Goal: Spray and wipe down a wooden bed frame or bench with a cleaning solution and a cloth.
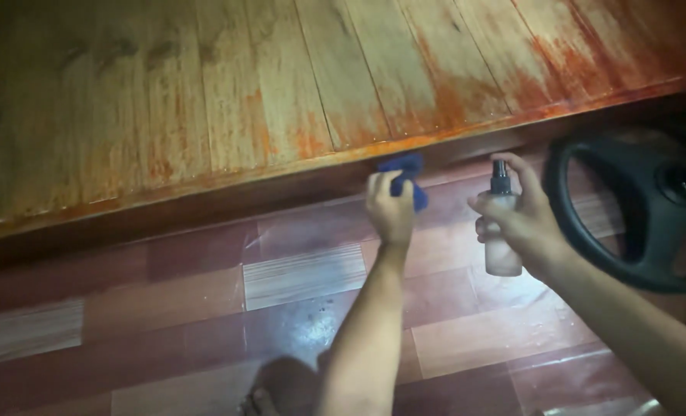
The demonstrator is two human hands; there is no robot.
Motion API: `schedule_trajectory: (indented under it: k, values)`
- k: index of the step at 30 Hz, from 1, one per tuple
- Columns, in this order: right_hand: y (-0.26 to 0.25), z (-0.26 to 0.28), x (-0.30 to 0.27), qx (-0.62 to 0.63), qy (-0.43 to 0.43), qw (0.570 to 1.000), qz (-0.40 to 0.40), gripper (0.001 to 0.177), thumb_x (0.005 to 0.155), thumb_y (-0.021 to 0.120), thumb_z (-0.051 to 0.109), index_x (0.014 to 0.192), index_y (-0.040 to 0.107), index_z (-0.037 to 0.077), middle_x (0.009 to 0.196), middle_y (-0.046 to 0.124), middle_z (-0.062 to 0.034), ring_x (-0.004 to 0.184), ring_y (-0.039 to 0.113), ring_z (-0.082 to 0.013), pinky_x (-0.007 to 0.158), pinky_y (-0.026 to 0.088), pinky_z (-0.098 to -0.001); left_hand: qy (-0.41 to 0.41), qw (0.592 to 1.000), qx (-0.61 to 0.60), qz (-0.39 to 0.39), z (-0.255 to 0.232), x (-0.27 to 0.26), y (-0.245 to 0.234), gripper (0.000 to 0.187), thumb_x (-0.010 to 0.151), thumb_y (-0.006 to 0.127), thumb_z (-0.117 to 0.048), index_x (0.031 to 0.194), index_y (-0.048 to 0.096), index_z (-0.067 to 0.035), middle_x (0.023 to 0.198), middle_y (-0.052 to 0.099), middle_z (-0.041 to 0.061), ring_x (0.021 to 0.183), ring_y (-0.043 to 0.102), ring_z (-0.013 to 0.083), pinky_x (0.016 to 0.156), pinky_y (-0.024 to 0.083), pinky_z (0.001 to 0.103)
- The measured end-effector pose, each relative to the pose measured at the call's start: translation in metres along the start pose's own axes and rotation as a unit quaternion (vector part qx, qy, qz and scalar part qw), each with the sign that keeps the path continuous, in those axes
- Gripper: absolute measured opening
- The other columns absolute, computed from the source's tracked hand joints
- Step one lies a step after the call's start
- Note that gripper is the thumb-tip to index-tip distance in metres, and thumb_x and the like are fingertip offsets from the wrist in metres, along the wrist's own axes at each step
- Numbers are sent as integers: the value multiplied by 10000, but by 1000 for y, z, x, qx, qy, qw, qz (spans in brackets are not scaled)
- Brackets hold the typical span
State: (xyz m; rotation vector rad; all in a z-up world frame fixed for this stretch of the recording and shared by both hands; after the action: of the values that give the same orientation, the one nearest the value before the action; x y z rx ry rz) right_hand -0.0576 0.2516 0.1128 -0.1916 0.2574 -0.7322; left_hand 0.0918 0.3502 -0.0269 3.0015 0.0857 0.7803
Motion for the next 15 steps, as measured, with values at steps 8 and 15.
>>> schedule_trajectory:
  k: [8, 15]
  values:
    - [-8, -17, 16, -2, -3, 1000, -4, 735, 836, 725, 55, 1462, 410, 272, 960, 640, -92, 678, 632, -182, 544, 562, -368, -124, 965, -28, -229, 28, 31, -69, 273, 824, 786, -65, 1010, 588, -37, 1039, 636, 113, 993, 632, 244, 901, 512, 376]
    - [-5, -34, 19, -34, -15, 999, 16, 720, 824, 744, 46, 1454, 430, 195, 910, 613, -96, 615, 607, -172, 514, 524, -351, -187, 967, -34, -167, 14, 0, 10, 275, 815, 841, -157, 1006, 666, -65, 998, 699, 55, 897, 685, 198, 798, 563, 348]
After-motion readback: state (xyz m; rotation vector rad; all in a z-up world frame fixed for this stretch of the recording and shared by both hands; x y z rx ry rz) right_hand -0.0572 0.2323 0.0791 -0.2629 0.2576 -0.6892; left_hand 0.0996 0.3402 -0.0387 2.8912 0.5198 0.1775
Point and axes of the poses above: each hand's wrist, its own x-axis towards the middle knuckle, its own y-axis out of the palm, z = x × y, the point moved 5 cm from there along x, towards the middle knuckle
